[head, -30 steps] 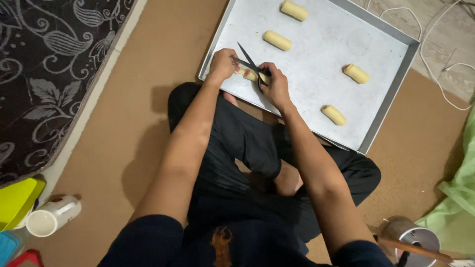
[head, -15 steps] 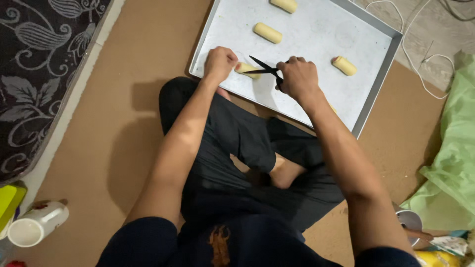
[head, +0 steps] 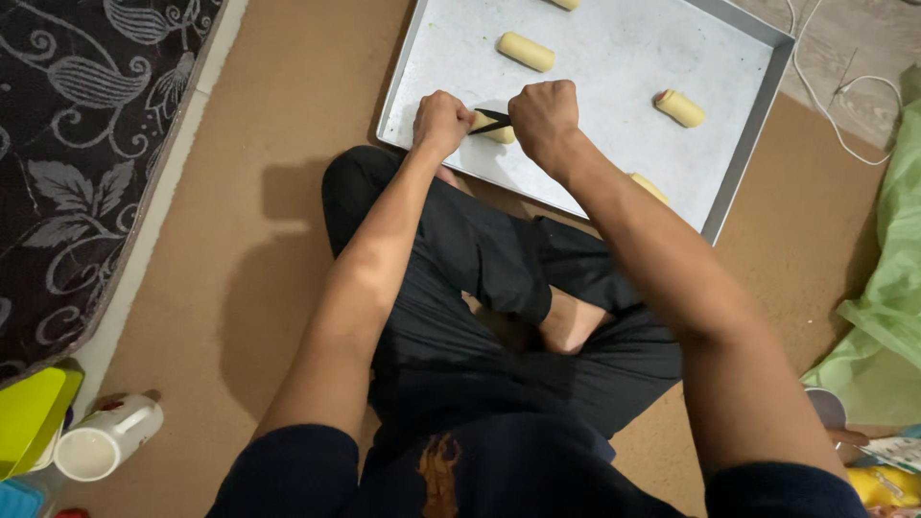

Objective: The person uses scissors to make small cuts across pieces of rolled dough on a baking tray, then rolls the cut dough into logs by hand.

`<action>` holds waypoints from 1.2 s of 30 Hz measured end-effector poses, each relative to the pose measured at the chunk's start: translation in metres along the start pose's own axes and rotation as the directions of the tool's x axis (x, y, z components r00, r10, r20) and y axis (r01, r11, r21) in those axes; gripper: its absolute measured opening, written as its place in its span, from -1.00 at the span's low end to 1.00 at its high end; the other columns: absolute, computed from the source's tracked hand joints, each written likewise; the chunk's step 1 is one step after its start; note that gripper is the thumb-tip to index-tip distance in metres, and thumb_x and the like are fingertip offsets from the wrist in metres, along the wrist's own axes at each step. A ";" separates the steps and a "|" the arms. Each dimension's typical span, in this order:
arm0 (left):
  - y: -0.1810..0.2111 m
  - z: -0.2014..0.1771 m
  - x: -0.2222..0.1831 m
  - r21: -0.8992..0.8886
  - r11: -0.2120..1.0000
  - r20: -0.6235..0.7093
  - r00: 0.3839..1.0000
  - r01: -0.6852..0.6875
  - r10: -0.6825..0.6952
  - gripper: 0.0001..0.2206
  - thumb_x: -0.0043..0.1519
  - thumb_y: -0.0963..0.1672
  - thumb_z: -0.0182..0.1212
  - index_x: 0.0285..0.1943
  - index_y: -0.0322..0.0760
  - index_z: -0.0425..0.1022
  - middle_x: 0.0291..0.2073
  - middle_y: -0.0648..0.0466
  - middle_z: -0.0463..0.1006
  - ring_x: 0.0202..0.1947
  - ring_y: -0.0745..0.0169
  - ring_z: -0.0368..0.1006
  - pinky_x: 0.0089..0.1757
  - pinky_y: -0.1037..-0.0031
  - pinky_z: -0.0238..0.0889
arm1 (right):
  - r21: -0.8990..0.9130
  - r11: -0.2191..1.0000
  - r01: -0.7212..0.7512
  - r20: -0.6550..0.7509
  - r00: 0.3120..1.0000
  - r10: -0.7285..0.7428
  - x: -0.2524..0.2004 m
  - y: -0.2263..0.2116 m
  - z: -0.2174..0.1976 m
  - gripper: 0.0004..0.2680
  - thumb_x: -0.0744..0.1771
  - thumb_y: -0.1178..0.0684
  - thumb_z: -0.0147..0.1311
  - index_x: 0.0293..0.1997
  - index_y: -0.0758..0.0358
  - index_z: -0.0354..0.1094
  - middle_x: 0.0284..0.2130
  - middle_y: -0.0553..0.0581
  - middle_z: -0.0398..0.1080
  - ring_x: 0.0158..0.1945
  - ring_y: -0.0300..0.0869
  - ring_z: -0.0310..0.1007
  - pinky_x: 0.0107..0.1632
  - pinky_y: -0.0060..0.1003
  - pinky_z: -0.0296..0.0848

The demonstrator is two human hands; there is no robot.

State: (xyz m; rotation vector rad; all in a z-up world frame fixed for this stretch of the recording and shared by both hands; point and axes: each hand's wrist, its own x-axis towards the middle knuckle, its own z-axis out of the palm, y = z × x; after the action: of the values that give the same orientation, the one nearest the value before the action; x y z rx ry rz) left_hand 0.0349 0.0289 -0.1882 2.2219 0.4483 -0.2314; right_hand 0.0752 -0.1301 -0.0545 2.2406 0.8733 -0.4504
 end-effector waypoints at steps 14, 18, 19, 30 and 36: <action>-0.008 0.006 0.005 -0.045 0.969 -0.046 0.969 -0.243 0.241 -0.74 0.07 -0.29 0.21 -0.24 -0.16 0.78 -0.27 0.09 0.75 -0.14 0.11 0.66 -0.06 0.37 0.51 | -0.085 0.990 0.110 -0.026 0.993 -0.112 0.005 -0.002 -0.017 -0.83 0.34 0.16 0.07 -0.30 -0.16 0.53 -0.30 -0.18 0.54 -0.19 -0.23 0.55 -0.33 -0.37 0.24; -0.014 0.011 0.010 -0.013 0.960 -0.075 0.957 -0.280 0.279 -0.76 0.05 -0.26 0.21 -0.30 -0.11 0.78 -0.34 0.10 0.75 -0.20 0.08 0.67 -0.12 0.33 0.48 | -0.084 0.989 0.120 -0.025 0.992 -0.123 0.003 -0.002 -0.021 -0.82 0.36 0.12 0.04 -0.15 -0.20 0.56 -0.14 -0.14 0.58 -0.06 -0.19 0.57 -0.23 -0.34 0.27; -0.013 0.011 0.009 -0.009 0.959 -0.070 0.957 -0.283 0.281 -0.76 0.05 -0.26 0.21 -0.30 -0.11 0.78 -0.34 0.10 0.75 -0.20 0.08 0.67 -0.12 0.33 0.48 | -0.078 0.990 0.117 -0.024 0.993 -0.119 0.001 -0.002 -0.023 -0.82 0.36 0.12 0.04 -0.15 -0.20 0.56 -0.14 -0.14 0.58 -0.06 -0.19 0.57 -0.23 -0.34 0.27; -0.016 0.013 0.006 -0.123 0.924 -0.094 0.931 -0.362 0.352 -0.55 0.04 -0.31 0.30 0.13 -0.13 0.62 -0.38 0.11 0.63 -0.27 0.14 0.60 -0.12 0.35 0.41 | -0.039 0.977 0.210 -0.011 0.978 -0.210 0.008 0.007 -0.021 -0.81 0.40 0.14 -0.01 -0.12 -0.08 0.60 -0.16 -0.05 0.60 -0.04 -0.09 0.61 -0.20 -0.25 0.45; -0.001 -0.007 -0.011 0.019 0.934 -0.010 0.934 -0.356 0.356 -0.79 0.16 -0.14 0.45 -0.03 -0.05 0.66 -0.19 0.02 0.47 -0.22 0.08 0.55 -0.19 0.24 0.37 | 0.024 0.997 0.076 0.129 0.989 -0.078 -0.010 0.033 -0.010 -0.79 0.31 -0.18 0.21 0.04 -0.21 0.57 -0.03 -0.16 0.59 0.07 -0.16 0.61 -0.07 -0.26 0.50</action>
State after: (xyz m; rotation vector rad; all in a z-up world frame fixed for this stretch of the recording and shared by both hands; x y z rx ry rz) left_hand 0.0244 0.0322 -0.1815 2.2751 0.0434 -0.0266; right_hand 0.0915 -0.1456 -0.0265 2.1732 0.8922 -0.6360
